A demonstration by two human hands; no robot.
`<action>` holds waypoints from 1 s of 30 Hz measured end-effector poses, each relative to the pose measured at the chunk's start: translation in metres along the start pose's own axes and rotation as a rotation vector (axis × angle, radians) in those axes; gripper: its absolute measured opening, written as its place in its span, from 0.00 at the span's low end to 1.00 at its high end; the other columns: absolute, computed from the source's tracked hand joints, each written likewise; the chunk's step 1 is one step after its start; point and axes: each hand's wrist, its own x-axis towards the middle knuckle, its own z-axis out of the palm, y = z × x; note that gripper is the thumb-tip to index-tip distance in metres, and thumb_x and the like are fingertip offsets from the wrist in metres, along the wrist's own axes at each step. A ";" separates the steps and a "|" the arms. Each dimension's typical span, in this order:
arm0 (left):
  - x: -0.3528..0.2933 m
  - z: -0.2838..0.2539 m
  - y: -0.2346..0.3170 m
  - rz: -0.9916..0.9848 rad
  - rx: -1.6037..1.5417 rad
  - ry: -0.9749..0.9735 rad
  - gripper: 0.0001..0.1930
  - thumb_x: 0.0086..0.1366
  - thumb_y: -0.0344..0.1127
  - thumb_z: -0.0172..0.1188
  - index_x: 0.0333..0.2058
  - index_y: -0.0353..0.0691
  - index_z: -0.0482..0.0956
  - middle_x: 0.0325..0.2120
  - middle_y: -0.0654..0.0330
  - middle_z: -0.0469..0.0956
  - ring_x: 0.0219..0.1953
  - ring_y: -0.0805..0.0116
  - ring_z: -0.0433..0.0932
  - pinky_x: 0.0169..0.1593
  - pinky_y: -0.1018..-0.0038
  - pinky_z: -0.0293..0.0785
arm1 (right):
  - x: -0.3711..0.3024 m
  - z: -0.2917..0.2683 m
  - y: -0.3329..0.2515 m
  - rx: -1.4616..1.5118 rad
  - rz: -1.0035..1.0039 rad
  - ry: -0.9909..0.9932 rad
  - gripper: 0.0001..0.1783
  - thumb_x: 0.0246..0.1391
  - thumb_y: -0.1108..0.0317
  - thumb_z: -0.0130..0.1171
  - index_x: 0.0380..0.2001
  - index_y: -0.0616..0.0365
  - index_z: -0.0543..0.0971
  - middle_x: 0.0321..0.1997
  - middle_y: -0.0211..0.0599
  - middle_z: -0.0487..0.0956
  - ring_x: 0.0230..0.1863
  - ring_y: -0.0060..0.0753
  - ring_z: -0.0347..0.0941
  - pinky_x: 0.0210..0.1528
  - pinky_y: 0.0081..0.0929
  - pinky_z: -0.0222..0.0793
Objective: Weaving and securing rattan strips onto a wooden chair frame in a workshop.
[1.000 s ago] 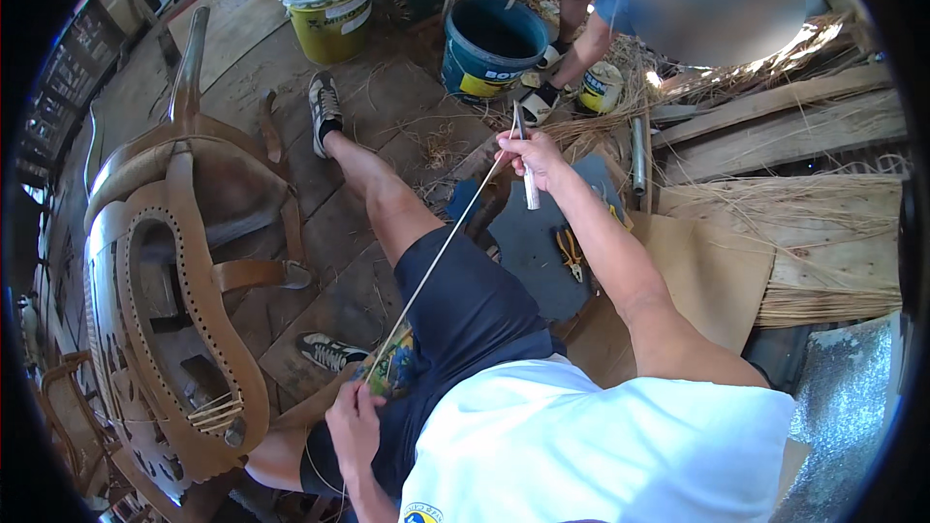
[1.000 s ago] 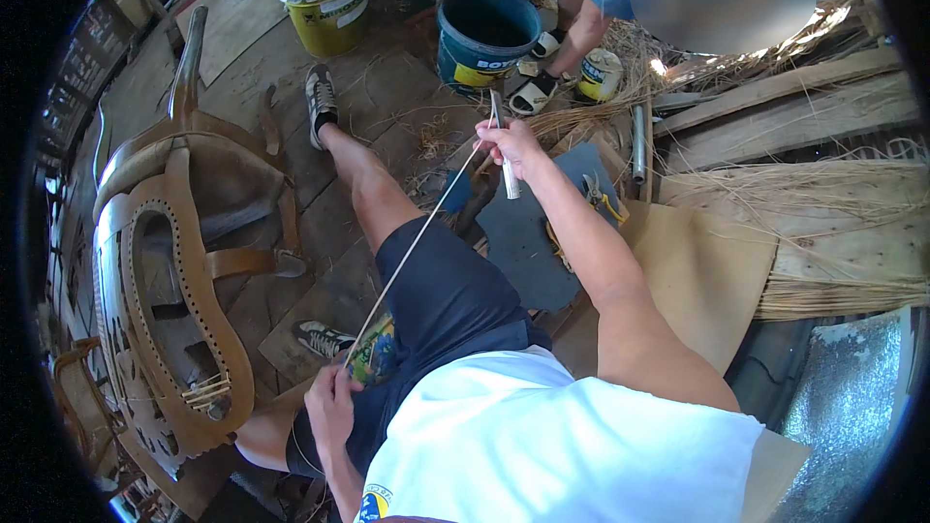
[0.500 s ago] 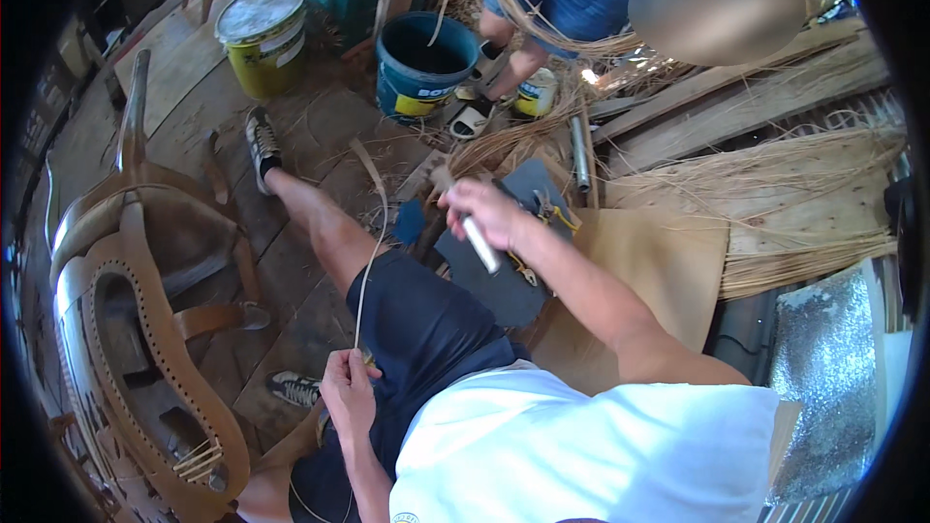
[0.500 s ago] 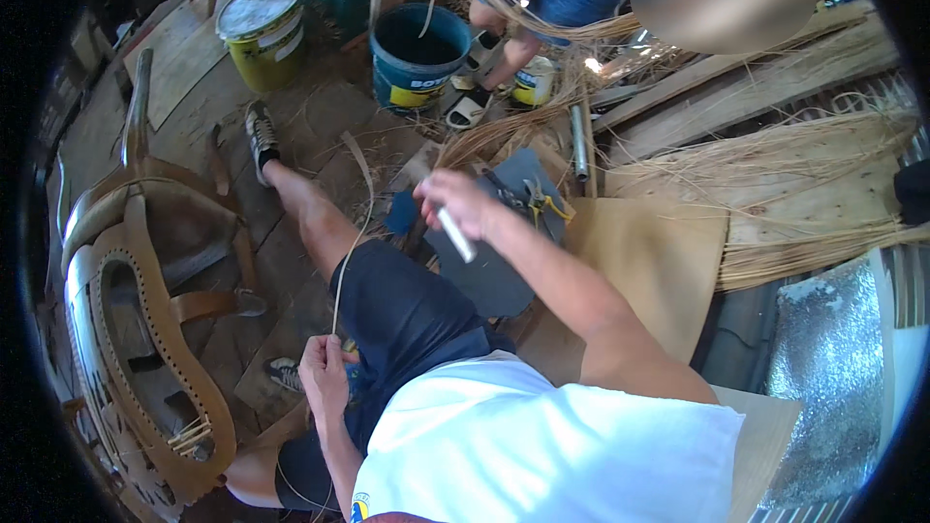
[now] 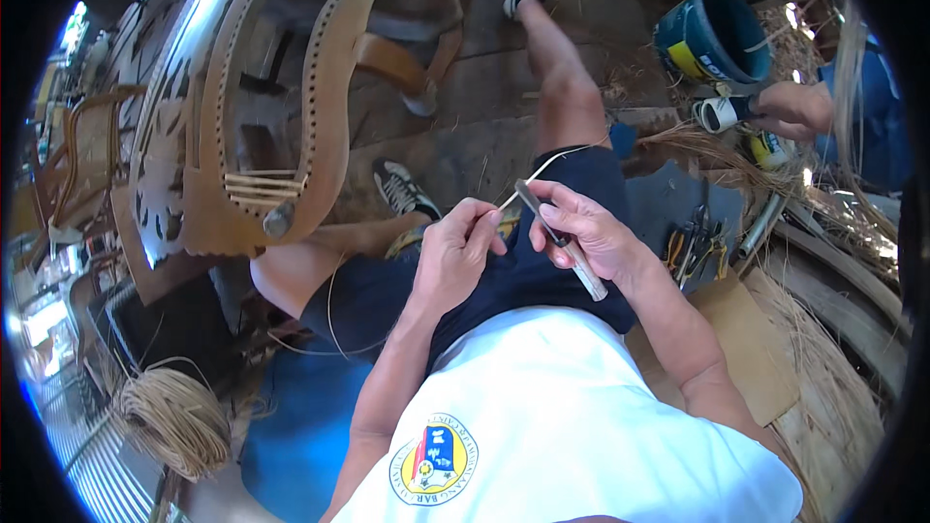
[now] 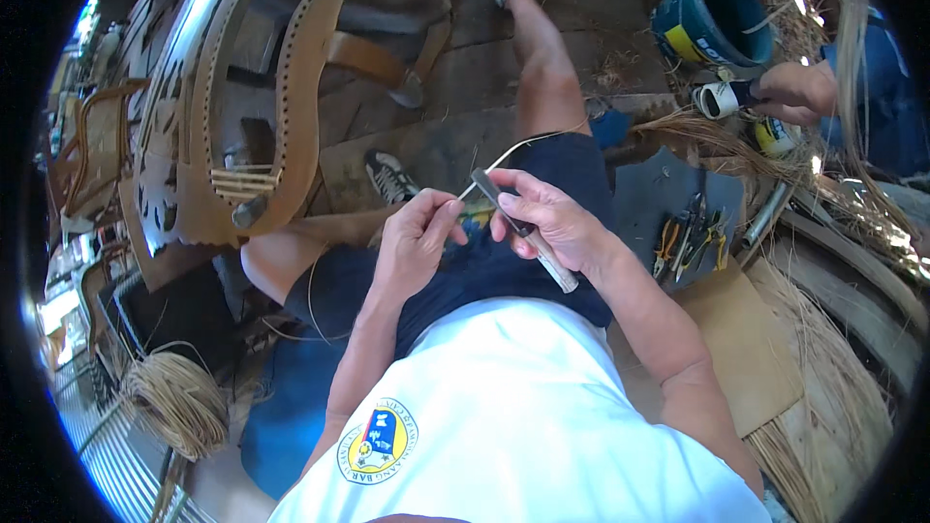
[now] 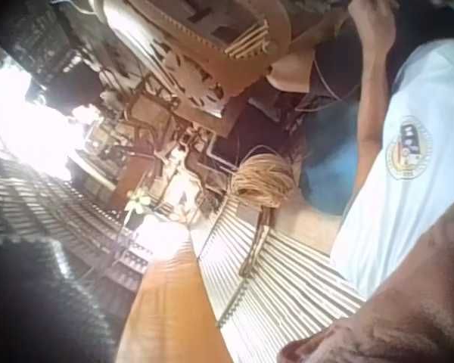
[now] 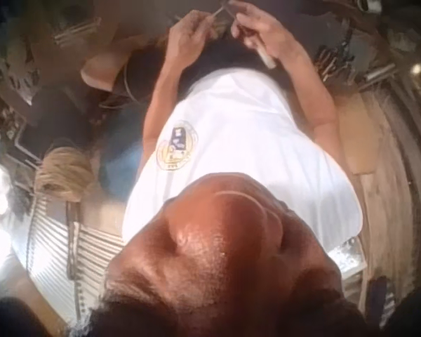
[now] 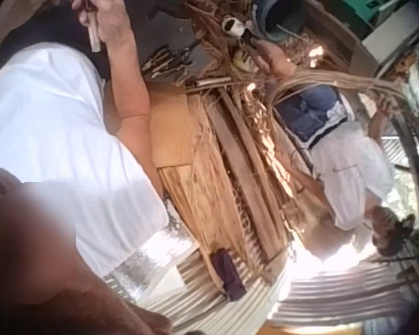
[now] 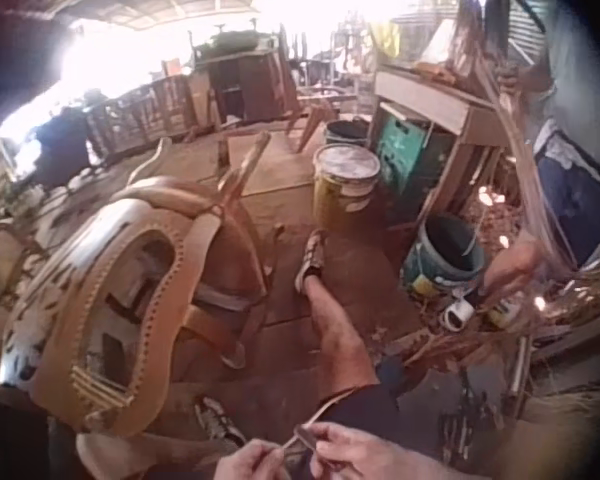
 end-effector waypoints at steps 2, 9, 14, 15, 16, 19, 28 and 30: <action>-0.002 0.004 -0.006 0.094 0.025 0.032 0.10 0.73 0.36 0.56 0.41 0.35 0.80 0.23 0.64 0.81 0.23 0.82 0.71 0.27 0.80 0.66 | 0.010 0.002 0.006 -0.031 0.059 -0.018 0.19 0.70 0.64 0.52 0.61 0.56 0.69 0.30 0.38 0.80 0.19 0.19 0.72 0.21 0.13 0.69; -0.005 -0.001 -0.018 0.096 0.101 0.015 0.09 0.72 0.31 0.55 0.42 0.33 0.80 0.27 0.62 0.83 0.26 0.80 0.73 0.31 0.79 0.69 | 0.012 -0.006 0.014 -0.024 0.045 0.015 0.18 0.69 0.68 0.54 0.60 0.54 0.72 0.28 0.33 0.79 0.22 0.19 0.74 0.21 0.16 0.71; 0.000 0.003 -0.024 0.115 0.105 -0.019 0.08 0.71 0.30 0.56 0.42 0.31 0.78 0.28 0.54 0.84 0.25 0.73 0.77 0.31 0.74 0.72 | 0.017 0.004 0.030 -0.086 0.089 0.058 0.20 0.67 0.69 0.56 0.61 0.54 0.72 0.28 0.32 0.79 0.21 0.17 0.73 0.21 0.16 0.71; -0.001 0.004 -0.024 0.122 0.109 0.004 0.08 0.71 0.30 0.56 0.42 0.31 0.78 0.28 0.53 0.84 0.24 0.71 0.78 0.31 0.73 0.73 | 0.017 0.003 0.030 -0.051 0.071 0.054 0.21 0.67 0.69 0.57 0.61 0.54 0.72 0.27 0.32 0.79 0.21 0.17 0.73 0.21 0.15 0.71; -0.002 0.004 -0.024 0.126 0.108 0.004 0.08 0.71 0.30 0.56 0.42 0.31 0.78 0.28 0.53 0.84 0.24 0.71 0.78 0.31 0.73 0.73 | 0.018 0.001 0.030 -0.017 0.054 0.050 0.21 0.67 0.69 0.57 0.61 0.54 0.72 0.27 0.32 0.79 0.20 0.17 0.73 0.21 0.15 0.71; -0.011 0.002 -0.027 0.162 0.172 -0.006 0.07 0.72 0.29 0.55 0.41 0.33 0.79 0.28 0.60 0.84 0.25 0.77 0.74 0.30 0.78 0.69 | 0.013 -0.010 0.020 -0.044 0.008 0.153 0.19 0.67 0.69 0.57 0.60 0.54 0.74 0.25 0.32 0.79 0.19 0.17 0.72 0.21 0.15 0.70; -0.035 -0.011 -0.029 0.229 0.233 -0.014 0.06 0.72 0.29 0.55 0.42 0.33 0.78 0.30 0.54 0.86 0.25 0.66 0.81 0.31 0.74 0.73 | -0.006 -0.041 -0.012 -0.065 -0.063 0.340 0.16 0.65 0.69 0.59 0.55 0.52 0.76 0.25 0.33 0.78 0.18 0.20 0.70 0.19 0.16 0.65; -0.042 -0.020 -0.032 0.192 0.233 0.051 0.06 0.71 0.29 0.55 0.42 0.33 0.78 0.29 0.55 0.86 0.24 0.72 0.78 0.30 0.75 0.72 | -0.013 -0.060 -0.031 -0.008 -0.159 0.387 0.15 0.66 0.68 0.58 0.55 0.49 0.75 0.26 0.32 0.77 0.18 0.20 0.70 0.19 0.16 0.63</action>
